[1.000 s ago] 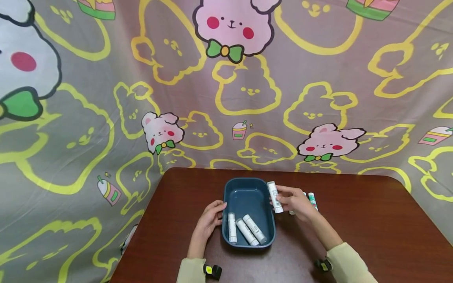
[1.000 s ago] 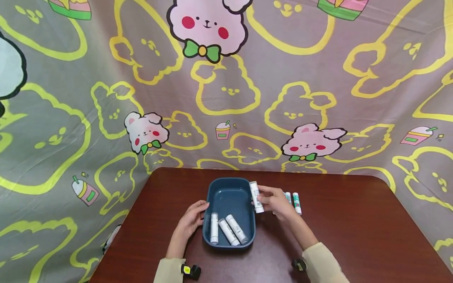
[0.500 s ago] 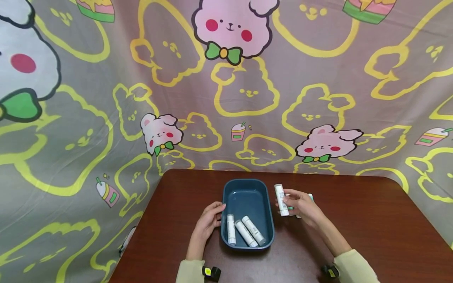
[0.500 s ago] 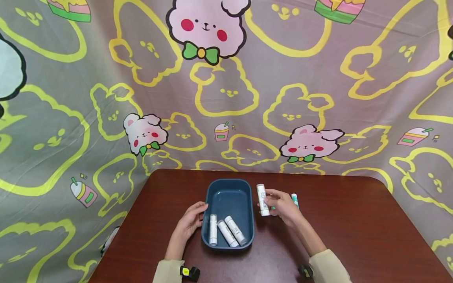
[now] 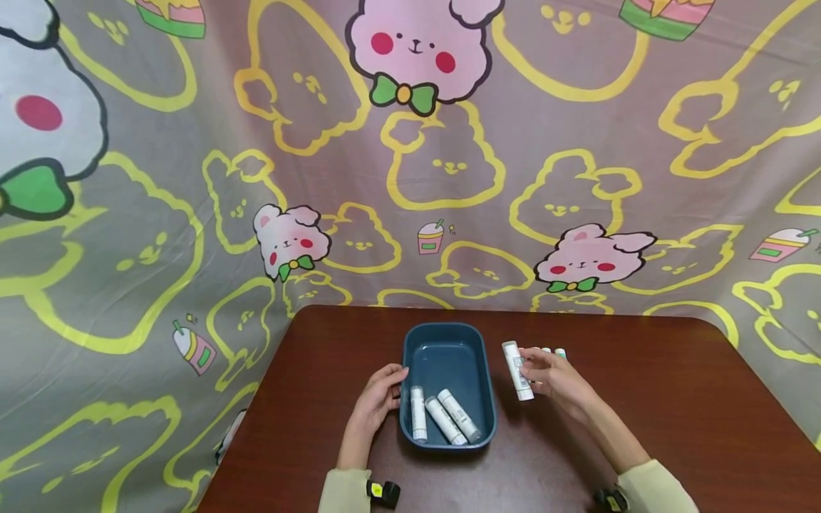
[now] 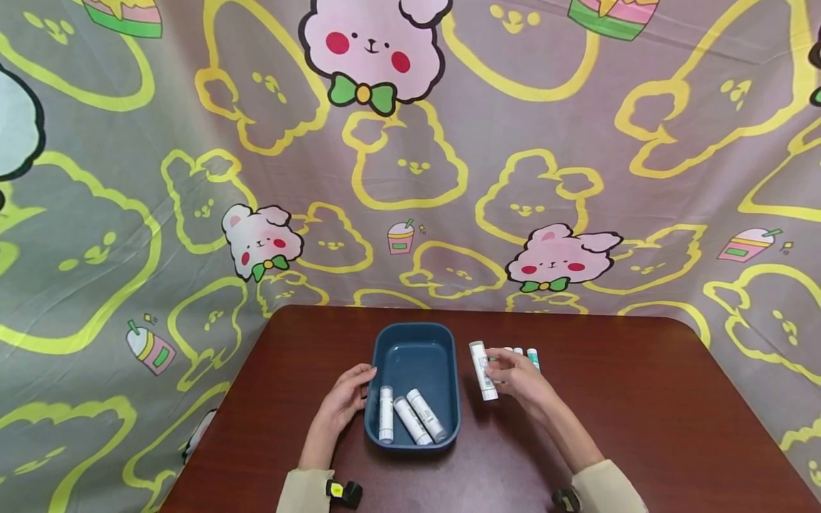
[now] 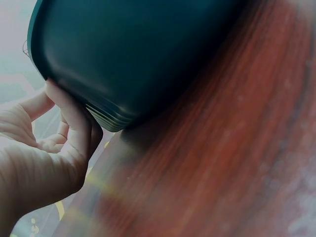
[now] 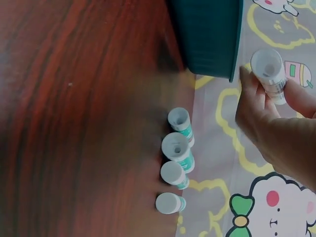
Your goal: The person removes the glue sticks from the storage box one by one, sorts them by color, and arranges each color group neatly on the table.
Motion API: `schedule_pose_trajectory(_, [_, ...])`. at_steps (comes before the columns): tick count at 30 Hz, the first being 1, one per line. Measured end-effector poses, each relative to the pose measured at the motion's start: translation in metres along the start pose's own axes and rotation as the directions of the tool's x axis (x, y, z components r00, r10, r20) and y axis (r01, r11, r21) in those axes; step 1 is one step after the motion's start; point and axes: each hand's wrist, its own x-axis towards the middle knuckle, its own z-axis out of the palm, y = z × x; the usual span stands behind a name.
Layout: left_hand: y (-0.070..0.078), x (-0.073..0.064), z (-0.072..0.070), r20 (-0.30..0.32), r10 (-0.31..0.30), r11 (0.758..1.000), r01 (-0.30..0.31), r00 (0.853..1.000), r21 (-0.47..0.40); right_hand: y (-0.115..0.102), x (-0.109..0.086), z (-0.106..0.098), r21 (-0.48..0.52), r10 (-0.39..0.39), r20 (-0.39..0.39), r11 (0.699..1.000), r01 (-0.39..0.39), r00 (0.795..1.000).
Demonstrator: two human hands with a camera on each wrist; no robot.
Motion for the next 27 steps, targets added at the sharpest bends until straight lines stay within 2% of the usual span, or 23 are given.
schedule_pose_trajectory(7, [0.0, -0.001, 0.0, 0.009, 0.009, 1.0, -0.009, 1.0, -0.013, 0.007, -0.003, -0.003, -0.061, 0.03, -0.011, 0.998, -0.031, 0.999])
schedule_pose_trajectory(11, [-0.001, -0.001, -0.001, 0.003, 0.005, 1.0, -0.005, 1.0, -0.014, 0.015, -0.007, -0.003, -0.063, 0.05, -0.009, 0.997, -0.05, 0.999])
schedule_pose_trajectory(20, [-0.001, -0.002, 0.0, -0.004, -0.01, 1.0, 0.01, 1.0, -0.002, 0.032, -0.007, -0.002, -0.004, 0.028, 0.091, 1.0, -0.028, 0.996])
schedule_pose_trajectory(27, [0.0, -0.001, 0.0, -0.008, -0.01, 1.0, 0.009, 1.0, -0.011, 0.039, -0.005, -0.001, -0.043, 0.056, 0.067, 0.998, -0.053, 0.996])
